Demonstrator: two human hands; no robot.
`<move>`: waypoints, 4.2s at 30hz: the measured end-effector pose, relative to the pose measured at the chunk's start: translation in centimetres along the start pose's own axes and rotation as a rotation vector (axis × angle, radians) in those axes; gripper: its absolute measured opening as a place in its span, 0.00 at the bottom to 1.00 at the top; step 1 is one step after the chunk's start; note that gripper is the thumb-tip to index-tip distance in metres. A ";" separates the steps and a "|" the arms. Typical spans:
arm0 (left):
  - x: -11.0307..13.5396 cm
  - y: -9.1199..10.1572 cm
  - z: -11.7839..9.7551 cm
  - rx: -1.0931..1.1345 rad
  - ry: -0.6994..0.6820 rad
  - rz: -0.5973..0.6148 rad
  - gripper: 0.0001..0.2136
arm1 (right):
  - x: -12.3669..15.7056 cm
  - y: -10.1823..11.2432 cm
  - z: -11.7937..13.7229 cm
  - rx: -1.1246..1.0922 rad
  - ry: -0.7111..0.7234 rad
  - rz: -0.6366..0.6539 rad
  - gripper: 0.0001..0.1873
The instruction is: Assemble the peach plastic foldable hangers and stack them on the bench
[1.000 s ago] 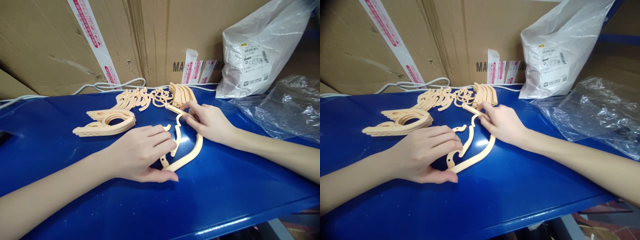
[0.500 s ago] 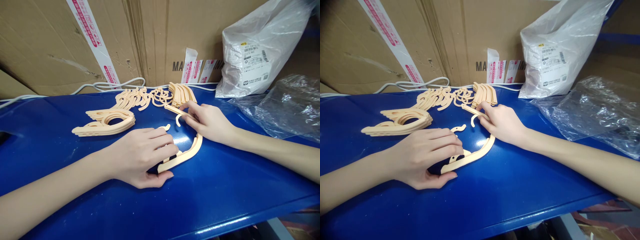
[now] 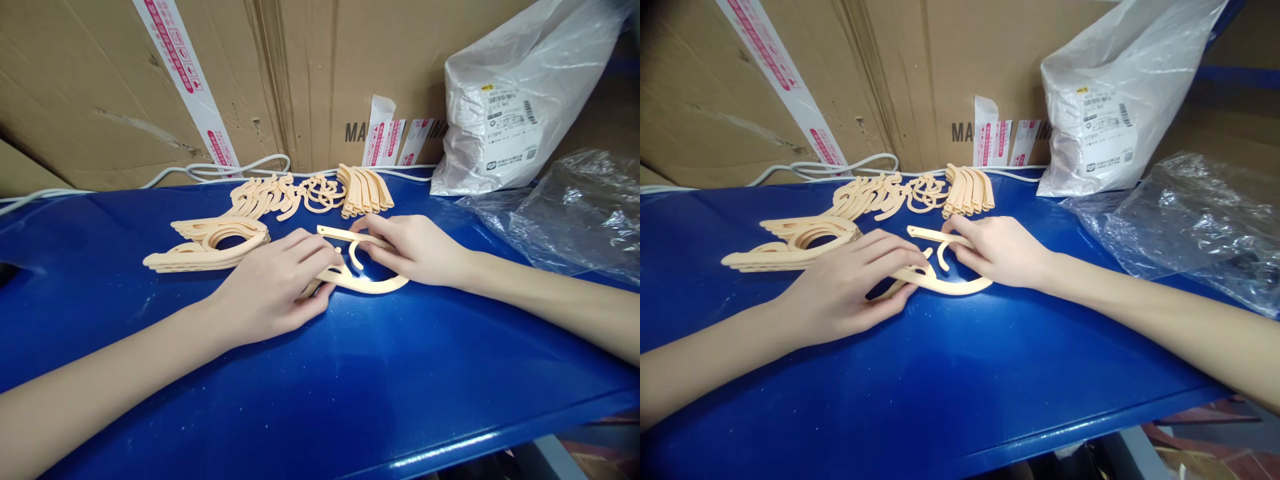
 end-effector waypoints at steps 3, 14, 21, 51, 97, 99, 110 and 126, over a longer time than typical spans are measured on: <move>0.1 -0.3 0.6 -0.005 0.059 -0.004 0.09 | 0.0 -0.2 0.1 -0.023 0.009 0.028 0.15; 0.5 1.1 0.4 -0.282 0.072 -0.187 0.03 | 0.2 -0.2 0.7 -0.003 0.041 0.030 0.16; 0.7 1.5 0.6 -0.270 0.120 -0.236 0.06 | 0.4 -0.1 1.1 -0.041 0.018 -0.036 0.19; 0.8 0.1 2.1 -0.233 0.262 0.003 0.10 | 0.2 -0.5 2.4 0.055 0.238 -0.044 0.13; 1.0 3.3 -2.9 -0.558 0.083 0.148 0.16 | -0.1 0.0 1.1 -0.130 0.243 -0.005 0.15; 0.8 3.0 -2.4 -0.581 0.055 0.146 0.15 | -0.1 0.0 1.2 -0.198 0.271 0.022 0.14; 0.6 1.8 -0.6 -0.527 -0.048 0.039 0.14 | -0.4 0.9 2.0 -0.413 0.205 0.081 0.06; 0.0 0.2 1.2 -0.421 0.050 0.151 0.10 | 0.0 1.4 3.1 0.171 0.210 0.018 0.15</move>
Point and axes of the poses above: each hand's wrist, its own x-axis away from the middle knuckle, its own y-axis out of the back of the hand, z = x × y, the point moved 6 cm from there along -x, towards the middle knuckle, and after that the axes turned 14 degrees about -x, right-handed, at the moved point
